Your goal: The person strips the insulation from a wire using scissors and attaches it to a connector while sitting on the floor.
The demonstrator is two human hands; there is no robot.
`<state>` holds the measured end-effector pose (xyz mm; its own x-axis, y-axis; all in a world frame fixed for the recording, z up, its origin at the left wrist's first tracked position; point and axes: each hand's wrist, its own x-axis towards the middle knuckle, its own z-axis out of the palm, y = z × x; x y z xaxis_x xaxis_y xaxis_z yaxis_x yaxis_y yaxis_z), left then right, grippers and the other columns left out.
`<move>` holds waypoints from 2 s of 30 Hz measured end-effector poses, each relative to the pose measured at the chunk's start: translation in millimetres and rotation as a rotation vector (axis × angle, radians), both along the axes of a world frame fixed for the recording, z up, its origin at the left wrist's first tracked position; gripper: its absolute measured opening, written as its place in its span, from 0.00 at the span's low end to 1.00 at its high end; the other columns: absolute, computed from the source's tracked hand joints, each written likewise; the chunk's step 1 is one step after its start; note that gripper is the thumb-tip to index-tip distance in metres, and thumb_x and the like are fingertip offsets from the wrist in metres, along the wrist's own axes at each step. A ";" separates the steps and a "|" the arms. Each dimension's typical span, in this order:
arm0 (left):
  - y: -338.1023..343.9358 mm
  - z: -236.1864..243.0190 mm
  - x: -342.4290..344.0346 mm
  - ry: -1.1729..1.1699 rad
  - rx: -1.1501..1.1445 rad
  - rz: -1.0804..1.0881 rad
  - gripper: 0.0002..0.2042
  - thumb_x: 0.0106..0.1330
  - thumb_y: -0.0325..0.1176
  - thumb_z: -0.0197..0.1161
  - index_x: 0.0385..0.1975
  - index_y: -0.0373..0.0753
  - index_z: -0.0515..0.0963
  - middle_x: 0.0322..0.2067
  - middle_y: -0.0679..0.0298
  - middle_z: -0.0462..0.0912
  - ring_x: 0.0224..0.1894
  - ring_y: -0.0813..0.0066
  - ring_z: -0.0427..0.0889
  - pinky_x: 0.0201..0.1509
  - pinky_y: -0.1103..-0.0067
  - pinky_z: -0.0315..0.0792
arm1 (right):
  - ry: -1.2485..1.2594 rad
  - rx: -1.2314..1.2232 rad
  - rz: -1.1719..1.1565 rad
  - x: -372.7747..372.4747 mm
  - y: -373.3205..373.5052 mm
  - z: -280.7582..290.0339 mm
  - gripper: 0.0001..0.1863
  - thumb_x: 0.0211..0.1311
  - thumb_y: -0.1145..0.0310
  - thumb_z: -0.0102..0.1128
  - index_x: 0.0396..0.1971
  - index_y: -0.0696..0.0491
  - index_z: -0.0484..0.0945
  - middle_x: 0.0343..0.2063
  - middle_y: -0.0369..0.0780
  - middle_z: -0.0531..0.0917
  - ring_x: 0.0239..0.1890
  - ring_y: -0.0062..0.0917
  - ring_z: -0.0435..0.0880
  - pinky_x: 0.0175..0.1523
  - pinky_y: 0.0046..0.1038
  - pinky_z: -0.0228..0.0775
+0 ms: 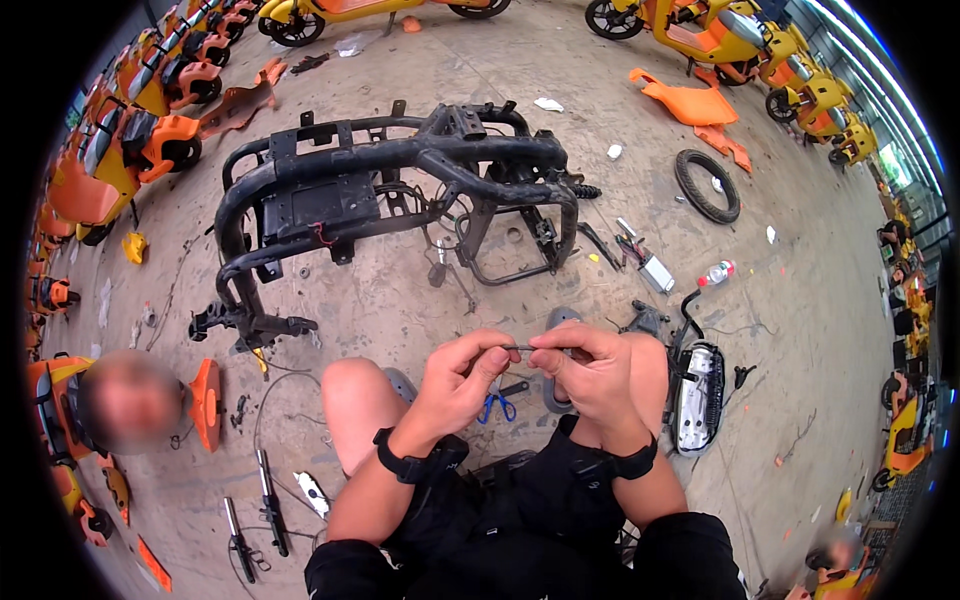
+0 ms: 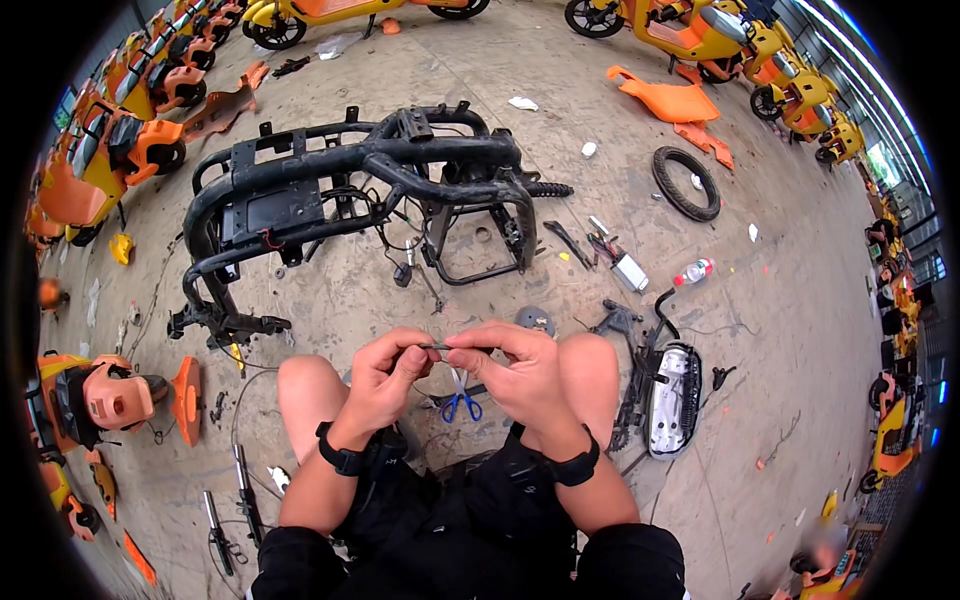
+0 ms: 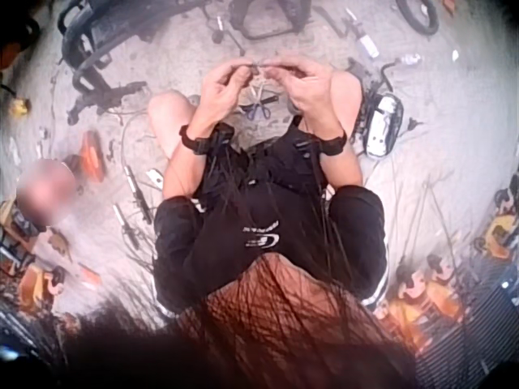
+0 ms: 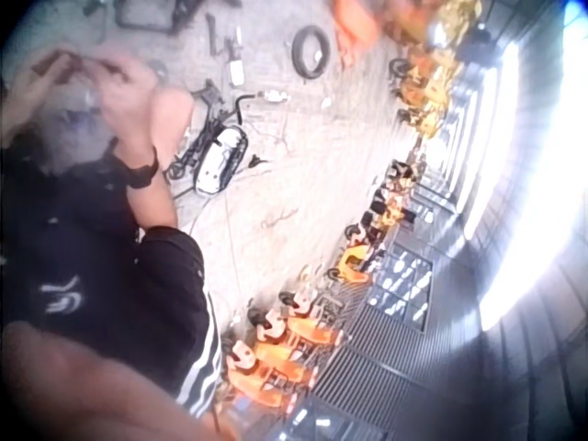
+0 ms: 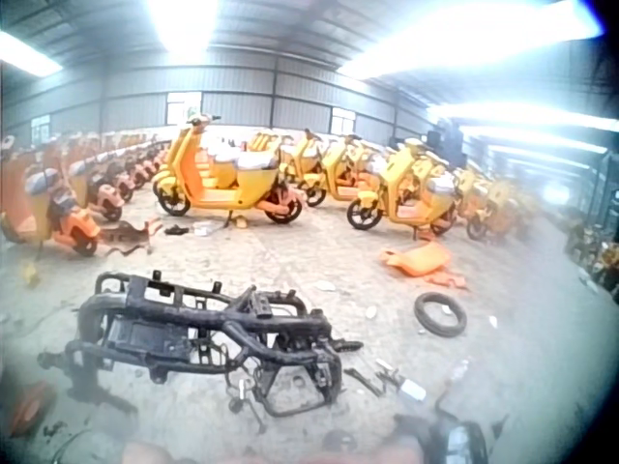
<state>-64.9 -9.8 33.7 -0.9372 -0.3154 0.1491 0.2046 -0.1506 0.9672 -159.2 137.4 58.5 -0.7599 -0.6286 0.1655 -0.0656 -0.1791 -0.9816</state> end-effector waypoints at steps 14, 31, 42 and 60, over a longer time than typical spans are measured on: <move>-1.9 -1.2 2.4 0.011 -0.122 0.033 0.07 0.68 0.28 0.54 0.37 0.31 0.77 0.27 0.63 0.80 0.29 0.81 0.75 0.30 0.84 0.67 | 0.364 0.020 -0.057 0.7 -6.2 -4.7 0.09 0.49 0.83 0.65 0.32 0.59 0.83 0.25 0.42 0.84 0.26 0.21 0.82 0.29 0.20 0.70; -44.5 0.8 3.1 -0.175 -0.071 0.363 0.10 0.66 0.32 0.59 0.37 0.30 0.79 0.23 0.70 0.71 0.17 0.88 0.64 0.19 0.88 0.58 | -0.466 -0.164 -0.453 -53.1 -63.2 -13.6 0.13 0.62 0.61 0.55 0.27 0.56 0.77 0.24 0.38 0.80 0.22 0.21 0.77 0.22 0.19 0.62; -66.9 8.5 26.3 -0.305 0.141 0.309 0.10 0.67 0.30 0.58 0.42 0.29 0.78 0.23 0.67 0.76 0.23 0.85 0.71 0.24 0.87 0.65 | -0.360 1.459 -0.175 63.3 19.1 -392.8 0.18 0.44 0.56 0.65 0.30 0.54 0.84 0.35 0.47 0.84 0.41 0.39 0.82 0.45 0.38 0.74; -65.2 2.8 10.0 -0.308 0.140 0.125 0.13 0.71 0.30 0.50 0.49 0.28 0.73 0.29 0.62 0.79 0.32 0.78 0.77 0.42 0.81 0.70 | -0.130 1.266 -0.468 85.1 11.4 -370.6 0.15 0.40 0.61 0.67 0.29 0.54 0.84 0.27 0.41 0.85 0.34 0.34 0.84 0.41 0.32 0.74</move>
